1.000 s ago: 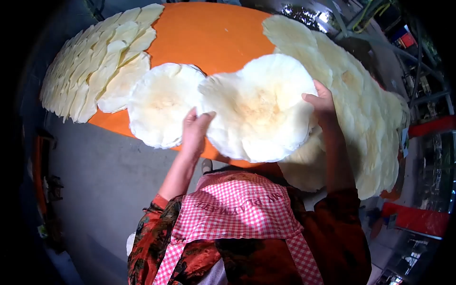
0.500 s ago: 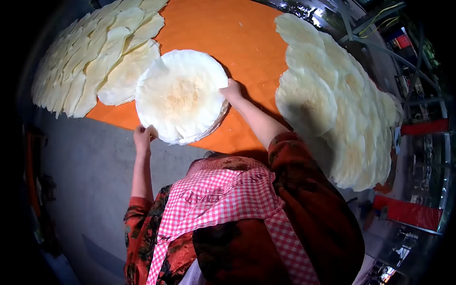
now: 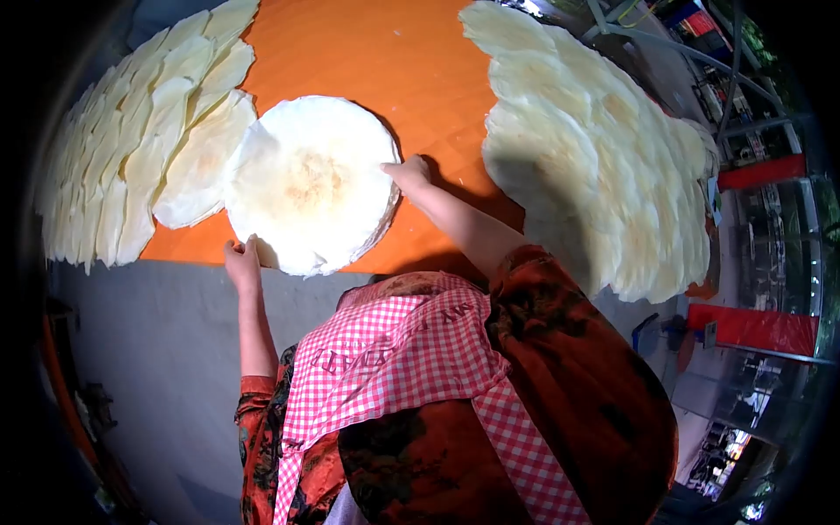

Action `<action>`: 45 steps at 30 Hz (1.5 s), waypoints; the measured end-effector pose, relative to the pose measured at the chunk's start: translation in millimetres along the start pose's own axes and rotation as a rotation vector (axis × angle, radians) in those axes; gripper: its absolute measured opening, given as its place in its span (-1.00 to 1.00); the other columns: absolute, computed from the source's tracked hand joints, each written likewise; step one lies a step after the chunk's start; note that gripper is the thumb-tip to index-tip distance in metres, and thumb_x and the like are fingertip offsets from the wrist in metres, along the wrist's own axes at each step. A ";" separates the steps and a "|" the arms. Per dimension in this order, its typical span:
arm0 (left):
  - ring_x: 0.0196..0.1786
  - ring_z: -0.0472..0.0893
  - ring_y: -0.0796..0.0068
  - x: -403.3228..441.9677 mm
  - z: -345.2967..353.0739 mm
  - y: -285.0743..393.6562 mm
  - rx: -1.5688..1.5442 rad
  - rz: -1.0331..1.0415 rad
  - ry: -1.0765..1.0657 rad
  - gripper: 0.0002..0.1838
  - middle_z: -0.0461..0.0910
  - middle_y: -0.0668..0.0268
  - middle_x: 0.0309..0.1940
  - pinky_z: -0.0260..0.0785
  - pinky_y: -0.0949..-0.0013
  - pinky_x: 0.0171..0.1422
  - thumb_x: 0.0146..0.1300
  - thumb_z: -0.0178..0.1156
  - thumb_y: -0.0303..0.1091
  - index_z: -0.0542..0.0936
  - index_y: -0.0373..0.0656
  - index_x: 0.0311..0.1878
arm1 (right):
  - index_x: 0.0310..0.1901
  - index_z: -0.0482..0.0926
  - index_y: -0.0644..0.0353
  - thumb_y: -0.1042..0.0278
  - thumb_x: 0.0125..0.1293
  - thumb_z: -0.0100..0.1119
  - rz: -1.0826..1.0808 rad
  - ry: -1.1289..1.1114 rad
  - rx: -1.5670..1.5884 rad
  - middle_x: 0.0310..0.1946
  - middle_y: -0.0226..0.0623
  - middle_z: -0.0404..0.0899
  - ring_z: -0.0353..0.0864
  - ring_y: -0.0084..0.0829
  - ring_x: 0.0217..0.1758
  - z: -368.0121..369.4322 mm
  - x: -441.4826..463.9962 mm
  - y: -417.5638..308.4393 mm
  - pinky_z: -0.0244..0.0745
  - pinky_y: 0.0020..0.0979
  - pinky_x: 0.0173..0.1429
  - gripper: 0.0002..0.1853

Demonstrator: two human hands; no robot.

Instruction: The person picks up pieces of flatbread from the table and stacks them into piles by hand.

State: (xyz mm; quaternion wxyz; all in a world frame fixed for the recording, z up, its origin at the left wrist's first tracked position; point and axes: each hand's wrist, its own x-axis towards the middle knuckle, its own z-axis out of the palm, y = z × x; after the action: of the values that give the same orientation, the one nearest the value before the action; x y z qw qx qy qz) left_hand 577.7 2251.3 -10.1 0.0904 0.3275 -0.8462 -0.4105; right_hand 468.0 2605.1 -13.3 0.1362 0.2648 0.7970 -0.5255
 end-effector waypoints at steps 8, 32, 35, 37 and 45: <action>-0.22 0.50 0.32 39.3 13.5 -10.5 -0.049 -0.118 -0.120 -0.53 0.53 0.15 -0.28 0.38 0.32 -0.06 -0.02 0.40 -0.23 0.48 -0.37 -0.17 | -0.03 0.49 0.51 0.49 0.09 0.31 0.275 -0.352 0.619 -0.11 0.04 0.60 0.64 -0.15 -0.08 -3.2 -24.4 -31.6 0.57 -0.18 -0.01 -0.59; 0.45 0.05 -0.11 -53.9 85.1 143.8 0.395 1.245 -0.306 -0.42 0.13 -0.02 0.39 -0.08 -0.18 0.43 0.19 0.17 -0.25 0.33 -0.22 0.27 | 0.24 0.33 0.30 0.34 0.11 0.25 -0.181 0.349 -0.256 0.17 -0.02 0.41 0.39 -0.17 0.26 -124.8 -11.8 75.9 0.29 -0.19 0.31 -0.37; 0.51 -0.09 -0.05 -38.4 119.1 125.9 0.650 1.197 -0.309 -0.34 0.02 0.02 0.45 -0.25 -0.30 0.43 0.27 0.06 -0.02 0.25 -0.15 0.36 | 0.34 0.21 0.17 0.21 0.15 0.25 -0.589 0.491 -0.674 0.37 -0.02 0.12 0.05 -0.11 0.46 -114.1 -84.4 45.7 -0.05 -0.03 0.45 -0.27; 0.52 -0.15 -0.03 -34.7 126.3 115.5 0.709 1.151 -0.328 -0.29 -0.05 0.03 0.47 -0.31 -0.32 0.43 0.31 -0.02 0.07 0.17 -0.13 0.42 | 0.39 0.14 0.10 0.09 0.19 0.18 -0.775 0.297 -0.807 0.44 -0.08 -0.01 -0.15 -0.13 0.53 -107.9 -97.9 58.3 -0.28 0.05 0.49 -0.24; 0.54 -0.20 -0.02 -32.9 132.4 106.7 0.750 1.117 -0.373 -0.29 -0.13 0.06 0.50 -0.28 -0.41 0.39 0.32 -0.02 0.09 0.16 -0.07 0.43 | 0.16 0.46 0.08 0.12 0.21 0.17 -0.754 -0.063 -0.674 0.36 -0.19 0.18 0.07 -0.22 0.45 -164.3 -90.0 73.8 -0.03 -0.16 0.46 -0.52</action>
State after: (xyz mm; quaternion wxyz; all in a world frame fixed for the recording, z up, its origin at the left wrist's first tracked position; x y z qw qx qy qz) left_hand 495.9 2404.0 -11.5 0.0222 -0.2237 -0.9739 -0.0322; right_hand 593.8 2752.2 42.2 0.0387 -0.1163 0.9579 -0.2596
